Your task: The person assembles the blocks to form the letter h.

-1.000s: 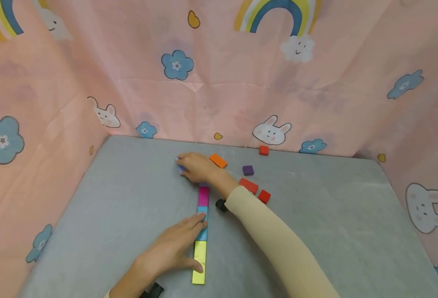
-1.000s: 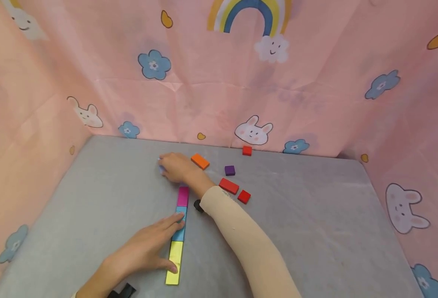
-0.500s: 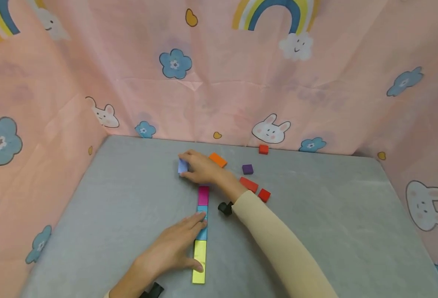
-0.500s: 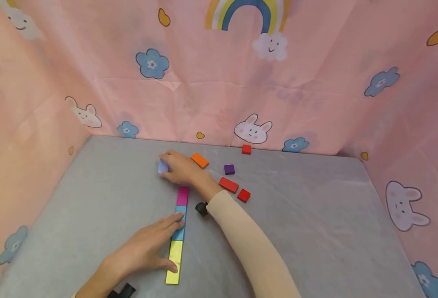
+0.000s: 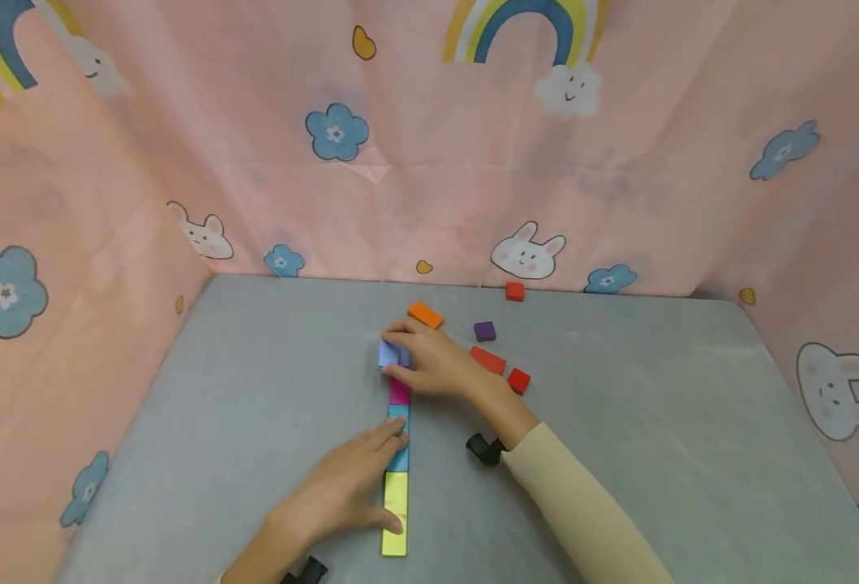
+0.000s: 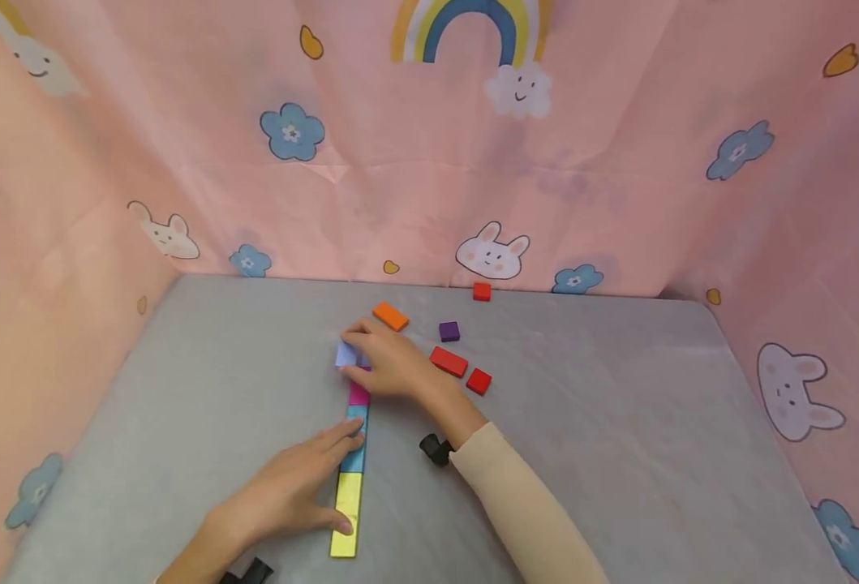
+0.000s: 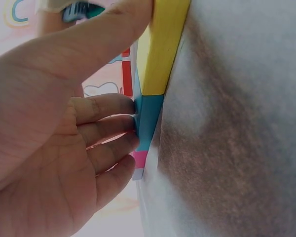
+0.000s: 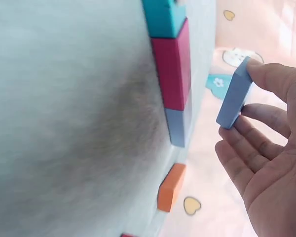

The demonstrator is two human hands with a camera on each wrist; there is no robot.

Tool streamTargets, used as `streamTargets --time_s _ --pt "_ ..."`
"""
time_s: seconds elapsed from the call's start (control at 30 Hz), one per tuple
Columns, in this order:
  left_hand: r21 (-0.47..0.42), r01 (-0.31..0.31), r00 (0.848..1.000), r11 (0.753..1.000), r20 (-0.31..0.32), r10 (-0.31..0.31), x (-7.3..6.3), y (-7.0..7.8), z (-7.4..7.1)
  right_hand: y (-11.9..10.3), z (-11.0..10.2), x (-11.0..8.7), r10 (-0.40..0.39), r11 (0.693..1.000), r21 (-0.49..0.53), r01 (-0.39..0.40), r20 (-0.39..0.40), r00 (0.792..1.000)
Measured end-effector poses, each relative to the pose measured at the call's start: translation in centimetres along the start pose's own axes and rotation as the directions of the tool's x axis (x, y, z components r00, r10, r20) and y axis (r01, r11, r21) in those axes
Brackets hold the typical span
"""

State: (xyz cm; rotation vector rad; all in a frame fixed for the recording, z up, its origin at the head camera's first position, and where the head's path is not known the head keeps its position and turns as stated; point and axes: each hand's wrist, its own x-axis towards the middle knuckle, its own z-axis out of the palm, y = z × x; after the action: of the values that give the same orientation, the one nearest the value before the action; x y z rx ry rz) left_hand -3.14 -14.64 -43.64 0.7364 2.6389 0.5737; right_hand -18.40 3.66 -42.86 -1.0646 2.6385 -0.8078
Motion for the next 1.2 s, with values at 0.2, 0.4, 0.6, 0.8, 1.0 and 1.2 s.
streamTargets --time_s 0.2,0.4,0.6,0.8,1.0,1.2 --pt "-0.007 -0.008 1.0 1.0 0.0 0.008 0.1 0.0 -0.1 -0.3 0.2 -3.4 -0.005 1.0 0.003 0.005 -0.045 0.999" --pt "0.008 -0.026 1.0 1.0 -0.002 0.026 0.2 0.0 -0.1 -0.5 0.2 -6.5 0.025 1.0 -0.002 -0.025 -0.064 0.998" --pt "-0.014 -0.021 1.0 1.0 -0.009 0.021 0.1 0.1 0.0 -0.1 0.3 -9.7 0.069 0.997 -0.015 -0.07 -0.083 0.994" --pt "-0.024 -0.022 1.0 0.999 -0.022 0.022 -0.1 0.0 -0.2 0.4 0.7 -11.7 0.078 0.996 -0.03 -0.081 -0.095 0.992" --pt "-0.019 -0.03 0.999 0.999 -0.025 0.029 -0.2 0.1 -0.2 0.4 0.8 -13.7 0.12 0.99 -0.061 -0.124 -0.066 0.991" --pt "-0.031 -0.021 1.0 0.999 -0.021 0.021 -0.3 0.0 -0.4 0.3 1.1 -15.4 0.158 0.982 -0.092 -0.163 -0.055 0.986"
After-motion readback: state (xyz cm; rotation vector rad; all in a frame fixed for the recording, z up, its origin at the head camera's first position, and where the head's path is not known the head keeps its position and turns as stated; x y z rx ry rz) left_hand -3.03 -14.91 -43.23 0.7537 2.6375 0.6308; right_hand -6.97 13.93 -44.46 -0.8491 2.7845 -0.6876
